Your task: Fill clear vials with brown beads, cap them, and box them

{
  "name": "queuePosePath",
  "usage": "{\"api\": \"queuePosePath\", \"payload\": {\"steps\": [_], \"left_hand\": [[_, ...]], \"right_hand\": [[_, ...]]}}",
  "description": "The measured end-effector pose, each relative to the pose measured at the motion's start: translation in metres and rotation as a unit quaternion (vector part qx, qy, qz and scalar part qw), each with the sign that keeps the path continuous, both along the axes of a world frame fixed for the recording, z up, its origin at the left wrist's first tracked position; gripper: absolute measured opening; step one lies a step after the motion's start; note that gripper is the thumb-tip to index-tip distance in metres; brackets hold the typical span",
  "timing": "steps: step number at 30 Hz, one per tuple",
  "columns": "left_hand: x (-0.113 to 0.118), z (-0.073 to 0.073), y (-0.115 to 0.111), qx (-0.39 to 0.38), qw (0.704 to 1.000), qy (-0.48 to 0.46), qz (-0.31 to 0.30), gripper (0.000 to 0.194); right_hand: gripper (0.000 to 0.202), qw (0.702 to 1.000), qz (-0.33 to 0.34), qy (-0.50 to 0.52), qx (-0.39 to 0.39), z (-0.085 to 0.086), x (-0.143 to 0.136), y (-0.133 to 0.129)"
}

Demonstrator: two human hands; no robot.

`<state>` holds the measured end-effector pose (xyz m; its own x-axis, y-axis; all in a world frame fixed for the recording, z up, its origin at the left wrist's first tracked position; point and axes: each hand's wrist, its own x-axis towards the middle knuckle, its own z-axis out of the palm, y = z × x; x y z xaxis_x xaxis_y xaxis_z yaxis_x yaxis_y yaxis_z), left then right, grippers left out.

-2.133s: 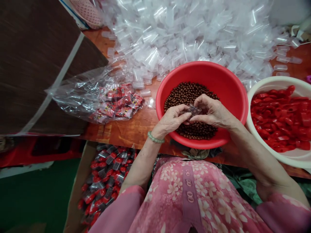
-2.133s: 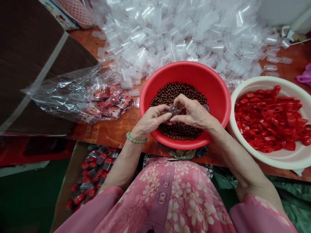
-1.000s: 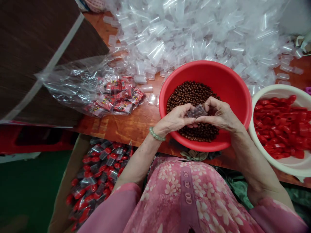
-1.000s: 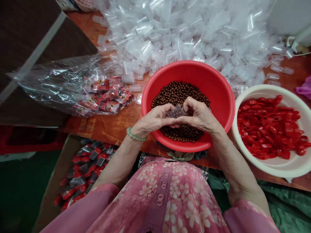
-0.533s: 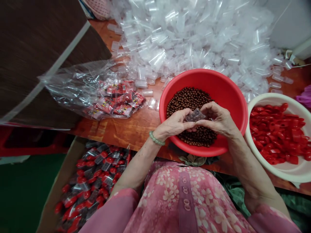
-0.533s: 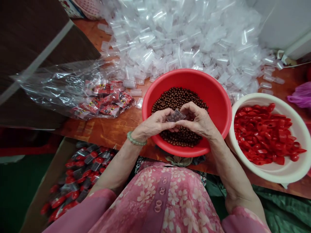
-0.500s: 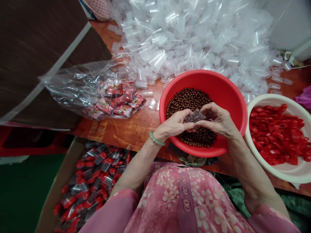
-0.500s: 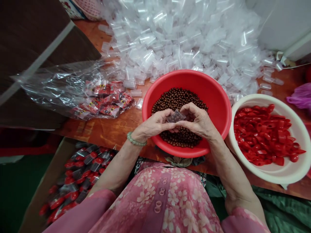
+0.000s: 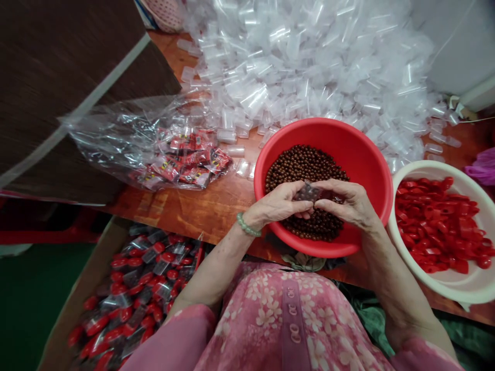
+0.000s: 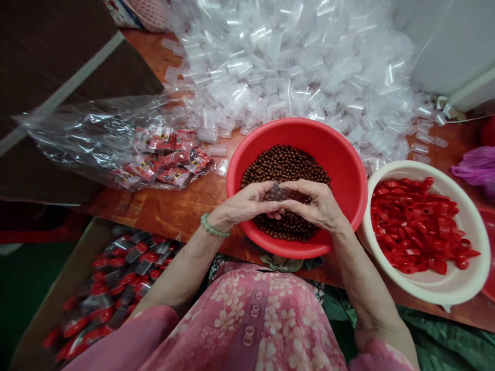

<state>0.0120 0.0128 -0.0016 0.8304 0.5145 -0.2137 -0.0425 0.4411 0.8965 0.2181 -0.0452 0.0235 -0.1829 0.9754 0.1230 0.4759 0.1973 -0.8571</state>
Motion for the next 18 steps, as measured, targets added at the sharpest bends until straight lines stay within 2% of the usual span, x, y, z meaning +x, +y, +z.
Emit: {"api": "queuePosePath", "payload": {"steps": [4, 9, 12, 16, 18], "left_hand": [[0.000, -0.001, 0.001, -0.008, 1.000, 0.005, -0.007, 0.050], [0.001, -0.002, 0.003, -0.008, 0.999, 0.015, -0.027, 0.050], [0.001, -0.002, 0.003, -0.007, 1.000, 0.007, -0.023, 0.051], [0.000, -0.003, 0.003, 0.001, 1.000, -0.022, 0.016, 0.047], [0.000, -0.004, 0.001, 0.025, 0.997, -0.039, 0.061, 0.043]], "right_hand": [[0.042, 1.000, 0.003, -0.019, -0.011, -0.002, 0.003, -0.002], [0.065, 0.999, 0.000, -0.034, -0.032, -0.005, 0.006, -0.003], [0.069, 0.999, 0.005, -0.027, -0.042, -0.007, 0.006, -0.003], [0.059, 0.999, -0.014, -0.033, -0.014, 0.001, 0.008, -0.010], [0.048, 0.996, -0.061, -0.062, 0.021, 0.015, 0.014, -0.022]]}}
